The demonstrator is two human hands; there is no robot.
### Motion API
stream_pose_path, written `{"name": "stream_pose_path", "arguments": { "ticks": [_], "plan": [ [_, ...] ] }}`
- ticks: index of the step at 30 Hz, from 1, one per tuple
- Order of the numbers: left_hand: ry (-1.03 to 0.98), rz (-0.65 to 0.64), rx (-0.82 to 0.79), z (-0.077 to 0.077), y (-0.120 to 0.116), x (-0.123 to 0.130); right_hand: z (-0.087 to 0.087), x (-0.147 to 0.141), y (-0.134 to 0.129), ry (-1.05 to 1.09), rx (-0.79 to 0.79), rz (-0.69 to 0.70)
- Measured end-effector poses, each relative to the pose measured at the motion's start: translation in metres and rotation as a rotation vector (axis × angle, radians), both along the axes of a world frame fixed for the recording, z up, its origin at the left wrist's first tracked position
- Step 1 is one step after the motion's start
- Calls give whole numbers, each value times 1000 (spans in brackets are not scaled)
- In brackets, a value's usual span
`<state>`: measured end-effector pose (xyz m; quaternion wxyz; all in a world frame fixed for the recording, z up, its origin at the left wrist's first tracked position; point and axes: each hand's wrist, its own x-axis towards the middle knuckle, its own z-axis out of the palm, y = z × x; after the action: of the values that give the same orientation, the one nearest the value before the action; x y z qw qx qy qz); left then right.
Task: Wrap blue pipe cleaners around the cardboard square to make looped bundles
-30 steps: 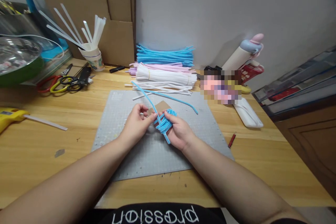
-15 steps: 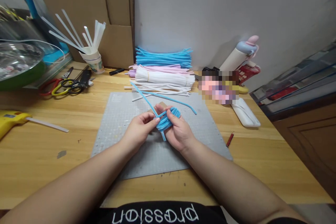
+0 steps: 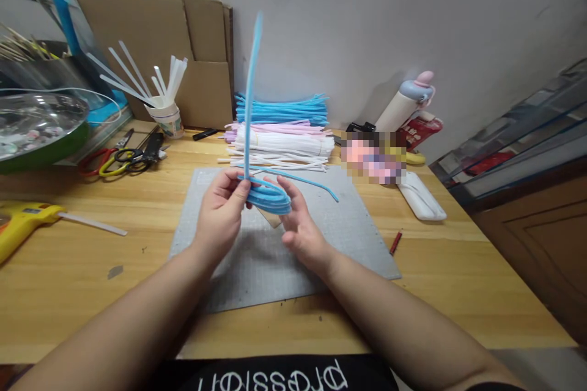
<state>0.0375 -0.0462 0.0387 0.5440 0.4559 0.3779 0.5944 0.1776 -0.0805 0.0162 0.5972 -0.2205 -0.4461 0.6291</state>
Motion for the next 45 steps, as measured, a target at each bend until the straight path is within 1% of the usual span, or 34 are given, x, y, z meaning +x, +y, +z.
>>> {"name": "stream_pose_path", "arguments": {
  "ticks": [1,2,3,4,6,7,8,9,10,12,14,16,19,23,25,28,31,34,36,37,39,40,41,42,43,45],
  "plan": [
    [57,0,53,6,4,-8,3,10,6,-96,19,24],
    [113,-26,76,11,8,-15,6,23,13,-266,35,64],
    [169,-75,73,15,11,-22,8,38,22,-505,41,98],
    [234,-158,45,17,13,-27,9,53,31,-760,31,67],
    [355,-327,-34,16,15,-35,8,85,48,-1274,0,-202],
    [422,-386,-63,13,15,-37,6,100,55,-1491,-12,-361],
    [493,-419,-73,9,14,-38,4,112,60,-1647,-29,-465],
    [571,-447,-70,5,12,-39,0,122,63,-1688,-49,-489],
    [646,-488,-59,0,10,-39,-4,130,64,-1718,-69,-482],
    [747,-576,-25,-7,6,-40,-13,138,63,-1740,-86,-380],
    [796,-665,0,-11,4,-42,-21,138,59,-1736,-72,-295],
    [818,-735,9,-13,4,-45,-26,134,56,-1724,-60,-254],
    [862,-794,13,-12,8,-54,-28,126,50,-1693,-88,-197],
    [999,-832,9,-11,16,-68,-23,116,32,-1640,-135,-74],
    [1084,-873,7,-10,19,-76,-19,115,22,-1631,-75,-27],
    [1158,-946,-6,-6,24,-90,-15,120,15,-1619,141,79],
    [1126,-986,-29,0,28,-105,-16,129,24,-1624,300,112],
    [1086,-1055,-87,6,31,-119,-17,133,36,-1647,375,136],
    [1054,-1078,-110,9,32,-123,-11,129,37,-1630,412,126],
    [1041,-1081,-111,10,32,-122,-4,124,34,-1589,436,92],
    [1035,-1079,-88,9,29,-114,14,110,21,-1420,469,-20],
    [1054,-1087,-64,8,27,-108,25,100,12,-1315,461,-112],
    [1077,-1075,-40,6,25,-99,36,89,3,-1249,417,-206],
    [1116,-1056,-19,3,21,-90,45,77,-6,-1256,375,-270],
    [1153,-1008,15,0,18,-80,52,65,-13,-1326,347,-263],
    [1198,-907,92,-6,11,-62,56,39,-21,-1554,282,-113]
  ]
}}
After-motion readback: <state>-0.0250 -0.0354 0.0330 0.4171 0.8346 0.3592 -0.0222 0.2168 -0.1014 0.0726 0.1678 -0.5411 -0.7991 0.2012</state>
